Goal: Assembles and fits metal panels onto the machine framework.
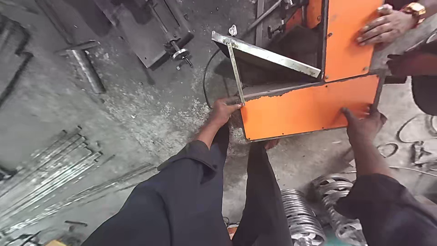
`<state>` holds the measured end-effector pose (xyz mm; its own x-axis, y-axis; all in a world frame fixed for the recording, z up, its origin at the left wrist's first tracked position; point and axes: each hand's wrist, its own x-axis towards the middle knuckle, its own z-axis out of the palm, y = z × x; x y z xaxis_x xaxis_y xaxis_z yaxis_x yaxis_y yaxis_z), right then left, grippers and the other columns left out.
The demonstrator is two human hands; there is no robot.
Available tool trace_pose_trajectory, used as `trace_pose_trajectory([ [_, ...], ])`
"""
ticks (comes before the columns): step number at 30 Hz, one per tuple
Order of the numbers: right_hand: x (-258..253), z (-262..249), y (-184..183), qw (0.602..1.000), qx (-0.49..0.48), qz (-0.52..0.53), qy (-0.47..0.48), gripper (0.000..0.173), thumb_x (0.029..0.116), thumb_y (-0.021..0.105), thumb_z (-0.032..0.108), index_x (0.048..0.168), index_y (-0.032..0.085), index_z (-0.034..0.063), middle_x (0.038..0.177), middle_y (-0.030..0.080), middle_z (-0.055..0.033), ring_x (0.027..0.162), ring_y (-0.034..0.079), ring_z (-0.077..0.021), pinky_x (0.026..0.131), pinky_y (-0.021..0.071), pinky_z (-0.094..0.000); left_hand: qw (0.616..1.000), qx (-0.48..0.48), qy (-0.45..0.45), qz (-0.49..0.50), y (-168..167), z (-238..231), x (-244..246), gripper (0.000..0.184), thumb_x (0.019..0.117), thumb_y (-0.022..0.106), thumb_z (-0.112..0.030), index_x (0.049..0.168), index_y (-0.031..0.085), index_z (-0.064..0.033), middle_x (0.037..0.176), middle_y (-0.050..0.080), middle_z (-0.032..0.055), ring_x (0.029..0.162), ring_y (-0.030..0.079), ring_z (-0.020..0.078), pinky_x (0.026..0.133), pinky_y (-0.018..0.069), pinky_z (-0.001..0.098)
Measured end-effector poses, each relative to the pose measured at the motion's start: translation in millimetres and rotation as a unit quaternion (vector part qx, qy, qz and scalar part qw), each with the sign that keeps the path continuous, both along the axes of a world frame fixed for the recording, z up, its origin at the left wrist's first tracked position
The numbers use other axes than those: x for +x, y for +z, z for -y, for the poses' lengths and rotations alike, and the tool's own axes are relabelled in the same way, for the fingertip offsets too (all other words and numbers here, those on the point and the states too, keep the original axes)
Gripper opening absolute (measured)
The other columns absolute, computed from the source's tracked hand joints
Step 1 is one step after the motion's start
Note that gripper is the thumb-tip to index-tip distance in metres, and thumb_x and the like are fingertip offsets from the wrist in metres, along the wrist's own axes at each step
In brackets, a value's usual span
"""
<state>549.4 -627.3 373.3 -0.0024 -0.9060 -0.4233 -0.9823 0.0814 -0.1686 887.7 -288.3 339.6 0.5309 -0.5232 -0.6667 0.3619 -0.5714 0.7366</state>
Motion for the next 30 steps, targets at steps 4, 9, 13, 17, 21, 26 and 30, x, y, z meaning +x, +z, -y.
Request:
trace_pose_trajectory([
  [4,40.7,-44.8,12.6,0.991,-0.034,0.025,0.126,0.067,0.0931,0.068,0.036,0.151,0.049,0.0081,0.151,0.046,-0.0293,0.141,0.044,-0.0466,0.114,0.0367,-0.0649,1.0,0.018,-0.011,0.0,0.8,1.4,0.6,0.033,0.0885,0.079,-0.007,0.121,0.073,-0.0028,0.106,0.076,0.0086,0.074,0.067,0.0086,0.065,0.0553,0.028],
  [9,137.4,-148.8,9.4,0.932,0.118,0.236,0.249,0.028,0.1019,0.061,0.013,0.127,0.068,0.0025,0.114,0.071,-0.0161,0.101,0.072,-0.0251,0.09,0.0604,-0.045,0.998,0.059,-0.022,0.002,1.9,2.3,6.8,0.042,0.0875,0.082,-0.016,0.127,0.071,-0.007,0.107,0.075,0.0089,0.066,0.062,0.01,0.059,0.0519,0.03],
  [13,181.0,-234.9,34.1,0.905,0.24,0.298,0.185,0.019,0.1012,0.066,0.017,0.116,0.073,0.007,0.104,0.074,-0.0096,0.087,0.071,-0.0187,0.081,0.061,-0.0416,0.991,0.091,0.09,-0.036,36.6,-14.9,-22.4,0.031,0.1044,0.06,-0.033,0.115,0.07,-0.0048,0.074,0.06,0.0027,0.055,0.051,0.0105,0.053,0.0467,0.028],
  [17,190.5,-287.5,43.1,0.89,0.211,0.277,0.292,0.026,0.0985,0.067,0.029,0.117,0.077,0.015,0.112,0.071,-0.0073,0.097,0.069,-0.0172,0.086,0.0601,-0.0363,0.951,0.125,0.182,-0.217,62.5,-26.9,-44.7,0.062,0.1046,0.041,-0.061,0.115,0.067,-0.0045,0.098,0.07,0.0104,0.09,0.067,0.0189,0.083,0.0573,0.0387],
  [21,171.4,-294.7,38.3,0.884,0.13,0.181,0.412,0.024,0.0981,0.064,0.023,0.117,0.078,0.0193,0.106,0.07,-0.0111,0.101,0.068,-0.0271,0.087,0.0581,-0.0406,0.922,0.098,0.186,-0.325,54.2,-34.9,-63.0,0.073,0.1027,0.039,-0.067,0.127,0.062,-0.0028,0.114,0.07,0.0154,0.105,0.068,0.0237,0.093,0.0572,0.0437],
  [26,169.8,-279.6,35.2,0.858,0.097,0.171,0.475,0.018,0.1004,0.063,0.019,0.109,0.075,0.0102,0.103,0.074,-0.0098,0.099,0.071,-0.029,0.085,0.0604,-0.0437,0.911,0.084,0.207,-0.347,46.0,-37.1,-70.1,0.076,0.1012,0.04,-0.069,0.13,0.061,-0.001,0.117,0.07,0.0183,0.108,0.069,0.0285,0.095,0.0575,0.0488],
  [30,169.6,-283.0,40.4,0.839,0.065,0.174,0.511,0.017,0.0999,0.062,0.018,0.104,0.074,0.0065,0.1,0.074,-0.0124,0.095,0.072,-0.0311,0.081,0.0607,-0.0446,0.913,0.088,0.2,-0.343,41.8,-43.4,-66.9,0.077,0.1,0.041,-0.071,0.127,0.062,-0.0019,0.113,0.07,0.0179,0.104,0.069,0.0292,0.092,0.0579,0.05],
])
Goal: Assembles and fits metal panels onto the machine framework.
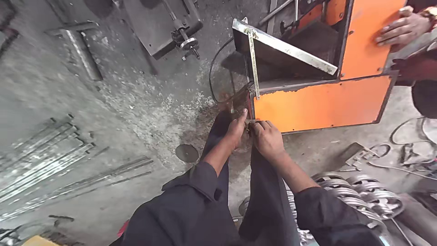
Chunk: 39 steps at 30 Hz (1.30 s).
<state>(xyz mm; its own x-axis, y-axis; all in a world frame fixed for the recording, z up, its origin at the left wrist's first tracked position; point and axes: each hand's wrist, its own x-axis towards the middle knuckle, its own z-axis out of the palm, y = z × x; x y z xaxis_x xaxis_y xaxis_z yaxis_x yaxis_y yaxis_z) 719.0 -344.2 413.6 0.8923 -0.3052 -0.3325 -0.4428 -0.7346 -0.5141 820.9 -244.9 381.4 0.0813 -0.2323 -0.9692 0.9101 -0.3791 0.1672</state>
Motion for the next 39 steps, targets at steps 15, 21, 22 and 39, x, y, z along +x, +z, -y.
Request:
trace_pose_trajectory([
  [15,23.0,97.6,-91.8,0.983,-0.06,0.169,-0.034,0.025,0.1064,0.053,0.023,0.111,0.066,0.0033,0.137,0.067,-0.0141,0.138,0.057,-0.0303,0.119,0.0402,-0.0504,0.886,-0.006,-0.337,0.318,-33.6,86.5,92.2,0.035,0.092,0.078,-0.035,0.104,0.073,-0.0024,0.097,0.072,0.0122,0.092,0.068,0.0215,0.088,0.0544,0.0457],
  [21,8.6,98.6,-113.1,0.973,-0.093,0.212,0.004,0.02,0.1075,0.052,0.022,0.106,0.062,0.0044,0.14,0.066,-0.0125,0.14,0.054,-0.028,0.121,0.0374,-0.0496,0.939,-0.087,-0.126,0.308,-58.4,66.6,78.5,0.016,0.0944,0.074,-0.015,0.088,0.066,-0.0028,0.069,0.058,-0.0006,0.056,0.048,0.0052,0.056,0.0423,0.0226],
  [22,8.9,99.7,-113.7,0.972,-0.095,0.215,0.006,0.02,0.1073,0.053,0.022,0.106,0.062,0.0044,0.14,0.066,-0.0128,0.14,0.055,-0.0281,0.121,0.0372,-0.0498,0.938,-0.089,-0.116,0.314,-59.9,67.6,77.2,0.016,0.0941,0.074,-0.015,0.087,0.066,-0.0031,0.068,0.058,-0.0011,0.056,0.048,0.0051,0.056,0.0421,0.0226],
  [39,3.8,95.7,-109.6,0.973,-0.108,0.204,0.0,0.017,0.1071,0.054,0.02,0.107,0.061,0.0049,0.142,0.064,-0.0128,0.141,0.054,-0.0292,0.121,0.0349,-0.051,0.924,-0.104,-0.098,0.356,-68.8,68.3,69.5,0.017,0.0935,0.074,-0.015,0.084,0.065,-0.005,0.071,0.058,-0.0012,0.06,0.05,0.0051,0.059,0.0434,0.0228],
])
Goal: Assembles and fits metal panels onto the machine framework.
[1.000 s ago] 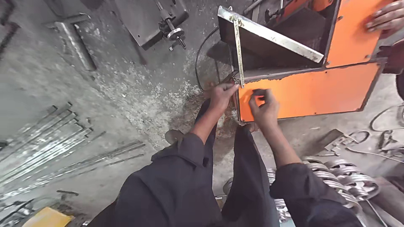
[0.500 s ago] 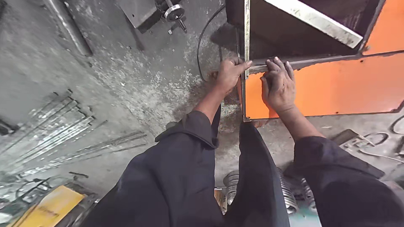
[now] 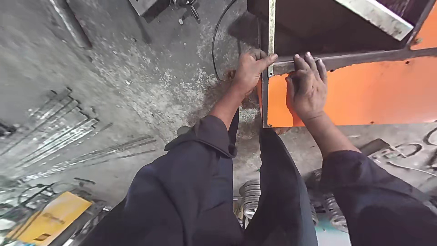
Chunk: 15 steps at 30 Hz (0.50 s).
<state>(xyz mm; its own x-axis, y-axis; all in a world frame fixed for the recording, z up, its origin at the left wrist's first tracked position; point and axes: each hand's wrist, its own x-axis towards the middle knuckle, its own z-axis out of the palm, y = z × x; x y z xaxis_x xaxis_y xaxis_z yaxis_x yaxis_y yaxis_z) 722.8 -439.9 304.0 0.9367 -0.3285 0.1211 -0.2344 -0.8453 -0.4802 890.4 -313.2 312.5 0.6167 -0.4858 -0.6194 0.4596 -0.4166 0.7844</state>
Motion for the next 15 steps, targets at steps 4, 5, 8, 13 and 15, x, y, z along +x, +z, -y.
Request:
trace_pose_trajectory([
  [4,4.9,-3.2,-1.4,1.0,-0.003,0.01,-0.003,0.015,0.1065,0.055,0.018,0.104,0.063,0.0053,0.141,0.066,-0.0118,0.14,0.055,-0.0294,0.122,0.0345,-0.0523,1.0,-0.021,0.003,0.013,-5.8,-2.8,-0.9,0.019,0.0939,0.074,-0.015,0.08,0.063,-0.007,0.067,0.056,-0.003,0.055,0.046,0.0042,0.053,0.0389,0.0215],
  [5,6.7,-4.8,-1.3,1.0,-0.005,0.008,-0.004,0.015,0.1068,0.055,0.018,0.105,0.063,0.0052,0.141,0.065,-0.0108,0.141,0.054,-0.0293,0.122,0.0334,-0.0526,1.0,-0.024,0.006,0.012,-6.2,-3.2,-1.9,0.018,0.094,0.073,-0.014,0.081,0.063,-0.0067,0.069,0.057,-0.0022,0.057,0.048,0.0049,0.055,0.041,0.0219],
  [8,9.2,-7.5,-2.1,1.0,-0.013,0.011,-0.004,0.016,0.1071,0.055,0.018,0.106,0.063,0.0049,0.138,0.068,-0.0096,0.139,0.056,-0.0287,0.122,0.0346,-0.0525,0.999,-0.027,0.019,0.011,-6.0,-2.8,-4.5,0.017,0.0935,0.074,-0.013,0.083,0.064,-0.0049,0.073,0.061,0.0006,0.064,0.056,0.0072,0.062,0.0476,0.0248],
  [13,20.7,-6.5,-4.1,0.999,-0.013,0.024,-0.02,0.017,0.1065,0.057,0.022,0.111,0.066,0.008,0.123,0.074,-0.0077,0.125,0.065,-0.0262,0.117,0.0401,-0.0501,0.999,-0.013,0.013,0.027,-4.5,-0.9,-5.1,0.018,0.094,0.074,-0.015,0.08,0.065,-0.0066,0.067,0.058,-0.0019,0.058,0.051,0.0056,0.057,0.0437,0.0231],
  [15,19.3,-6.3,-4.4,0.999,-0.005,0.034,-0.012,0.018,0.1066,0.057,0.021,0.111,0.066,0.0072,0.123,0.074,-0.0086,0.125,0.066,-0.0268,0.117,0.0405,-0.0503,1.0,-0.007,0.009,0.021,-2.4,-2.2,-4.9,0.016,0.0944,0.073,-0.016,0.084,0.067,-0.0053,0.07,0.06,-0.0009,0.058,0.052,0.0057,0.056,0.0436,0.0235],
])
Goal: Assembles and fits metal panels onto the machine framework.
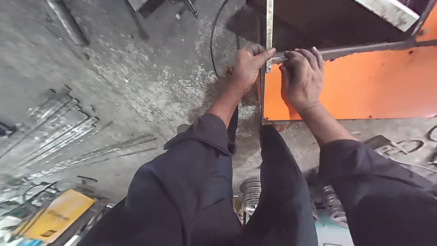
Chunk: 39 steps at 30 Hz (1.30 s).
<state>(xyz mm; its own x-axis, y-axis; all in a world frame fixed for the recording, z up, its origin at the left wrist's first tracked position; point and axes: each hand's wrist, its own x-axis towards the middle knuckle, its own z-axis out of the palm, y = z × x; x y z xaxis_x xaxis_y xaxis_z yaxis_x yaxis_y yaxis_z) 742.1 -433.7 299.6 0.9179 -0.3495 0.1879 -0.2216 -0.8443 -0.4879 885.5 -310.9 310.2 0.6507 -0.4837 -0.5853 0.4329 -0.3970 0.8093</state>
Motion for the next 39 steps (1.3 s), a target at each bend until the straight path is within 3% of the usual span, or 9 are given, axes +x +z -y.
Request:
trace_pose_trajectory([
  [4,-2.4,1.2,1.8,1.0,0.0,0.001,0.017,0.016,0.1065,0.057,0.019,0.109,0.065,0.0057,0.128,0.072,-0.0098,0.129,0.063,-0.0274,0.118,0.0397,-0.0499,1.0,0.006,0.002,0.012,2.0,0.3,1.0,0.016,0.0932,0.075,-0.016,0.084,0.068,-0.0038,0.072,0.062,0.0004,0.062,0.054,0.0061,0.061,0.046,0.0239],
  [7,-5.3,3.3,0.1,1.0,0.011,-0.002,0.028,0.014,0.1059,0.058,0.017,0.109,0.065,0.0053,0.131,0.071,-0.0102,0.132,0.062,-0.0279,0.119,0.0387,-0.0508,1.0,-0.001,0.017,0.011,2.6,2.7,-0.7,0.016,0.0929,0.075,-0.014,0.084,0.067,-0.004,0.07,0.06,-0.0005,0.06,0.051,0.0048,0.058,0.0437,0.0218],
  [10,-6.7,4.1,1.1,0.999,0.007,-0.008,0.036,0.012,0.1053,0.058,0.016,0.108,0.064,0.0057,0.134,0.07,-0.0102,0.135,0.059,-0.0288,0.12,0.0374,-0.0521,1.0,-0.011,0.024,0.014,-0.7,2.2,-2.0,0.015,0.0928,0.075,-0.013,0.085,0.067,-0.0032,0.074,0.062,0.0012,0.066,0.056,0.0065,0.063,0.0476,0.0239],
  [19,-19.9,-0.8,3.4,0.998,-0.01,-0.012,0.064,0.011,0.1069,0.055,0.015,0.11,0.061,0.0057,0.145,0.062,-0.0121,0.142,0.052,-0.0288,0.123,0.0325,-0.0506,0.999,-0.03,0.024,0.025,-4.6,-0.1,-4.3,0.018,0.0951,0.072,-0.013,0.081,0.066,-0.0044,0.069,0.06,-0.0012,0.059,0.051,0.0046,0.057,0.0426,0.0221],
  [34,-18.0,1.6,2.6,0.999,0.001,-0.009,0.052,0.012,0.1062,0.057,0.019,0.106,0.062,0.0073,0.141,0.066,-0.0094,0.139,0.056,-0.0266,0.121,0.0363,-0.0486,0.999,-0.038,0.021,0.031,-7.9,-2.5,-3.9,0.017,0.0936,0.073,-0.013,0.081,0.064,-0.0056,0.073,0.06,0.0003,0.059,0.05,0.0061,0.056,0.0422,0.0229],
  [39,-17.9,2.0,2.5,0.998,0.009,-0.015,0.061,0.013,0.1064,0.057,0.019,0.107,0.061,0.0069,0.143,0.064,-0.0107,0.14,0.054,-0.0278,0.122,0.0341,-0.0498,0.999,-0.014,0.015,0.044,-6.2,0.1,-3.8,0.017,0.0924,0.074,-0.014,0.081,0.066,-0.004,0.075,0.06,0.0014,0.066,0.054,0.0073,0.063,0.0464,0.0244],
])
